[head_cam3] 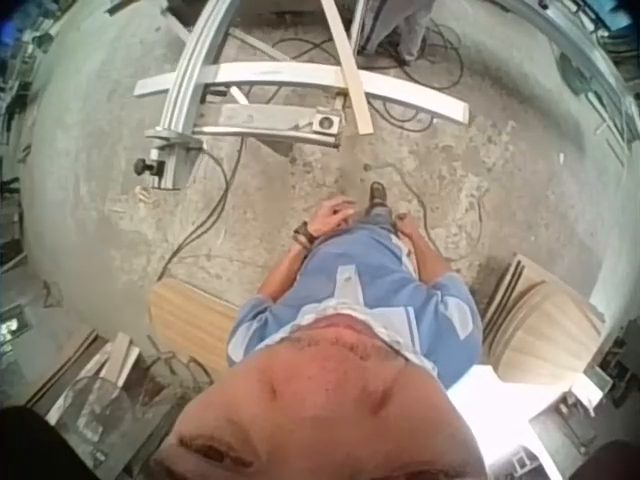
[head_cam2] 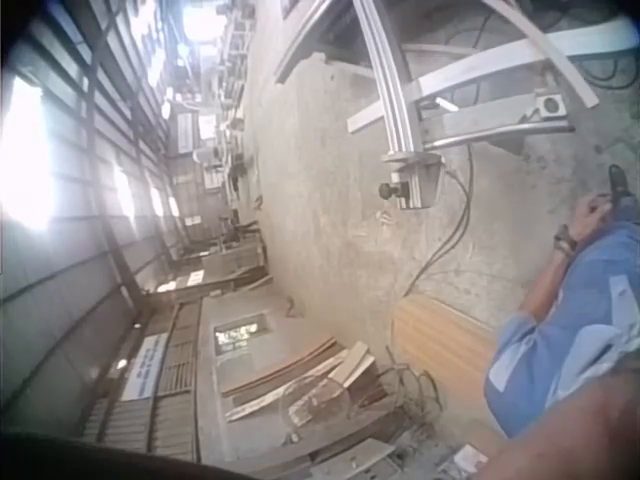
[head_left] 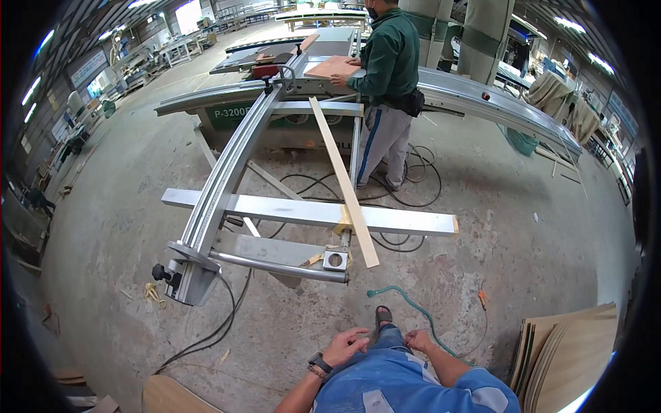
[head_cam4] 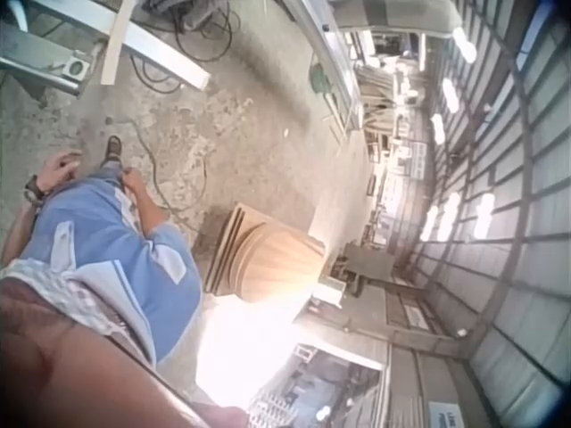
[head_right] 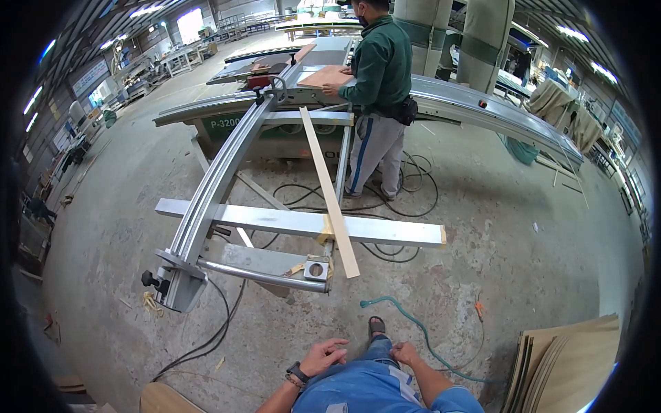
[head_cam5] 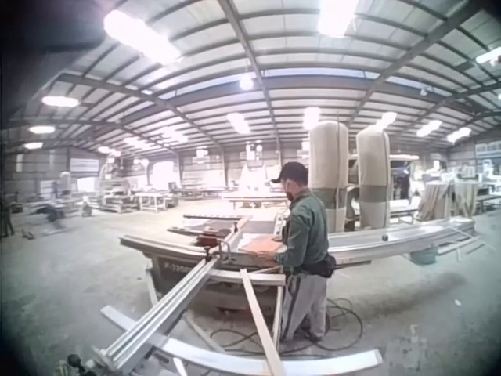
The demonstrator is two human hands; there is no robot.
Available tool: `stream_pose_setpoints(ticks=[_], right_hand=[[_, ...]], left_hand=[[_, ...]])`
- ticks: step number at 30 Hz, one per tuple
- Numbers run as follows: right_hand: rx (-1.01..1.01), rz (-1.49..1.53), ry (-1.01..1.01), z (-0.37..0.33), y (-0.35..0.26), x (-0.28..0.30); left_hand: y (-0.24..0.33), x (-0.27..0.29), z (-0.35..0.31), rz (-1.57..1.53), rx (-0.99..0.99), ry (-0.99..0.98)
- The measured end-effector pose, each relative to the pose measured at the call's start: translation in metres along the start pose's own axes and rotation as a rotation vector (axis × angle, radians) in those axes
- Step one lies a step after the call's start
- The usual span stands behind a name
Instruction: Operating a sliding table saw to cut wooden panels in a manufacturing environment.
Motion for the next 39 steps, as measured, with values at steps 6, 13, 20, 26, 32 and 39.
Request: stream_pose_setpoints(ticks=[6, 13, 20, 26, 32, 39], right_hand=[[-0.034, -0.044, 0.012, 0.008, -0.021, -0.031], [-0.062, -0.021, 0.021, 0.016, -0.038, -0.063], [-0.008, -0.014, 0.030, 0.011, -0.062, -0.078], [-0.035, -0.029, 0.012, 0.003, -0.074, -0.081], [-0.032, -0.001, 0.016, 0.005, -0.073, -0.081], [-0.022, -0.012, 0.004, 0.004, -0.077, -0.080]], left_hand=[[0.009, 0.040, -0.012, -0.028, 0.003, -0.010], [0.011, 0.074, -0.023, -0.070, 0.012, -0.021], [0.016, 0.094, -0.030, -0.022, 0.041, 0.002], [0.015, 0.101, -0.032, -0.016, 0.053, 0.023], [0.012, 0.103, -0.032, -0.058, 0.066, 0.031], [0.007, 0.103, -0.031, -0.099, 0.072, 0.021]])
Point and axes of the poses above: each hand's wrist, its own z-axis towards the middle knuckle, its own x-axis out of the back of the hand, y = z × x, the point moved 10 cm from there along z, towards the middle knuckle, and after that the axes turned 1 degree about -z, right-handed, at the moved point
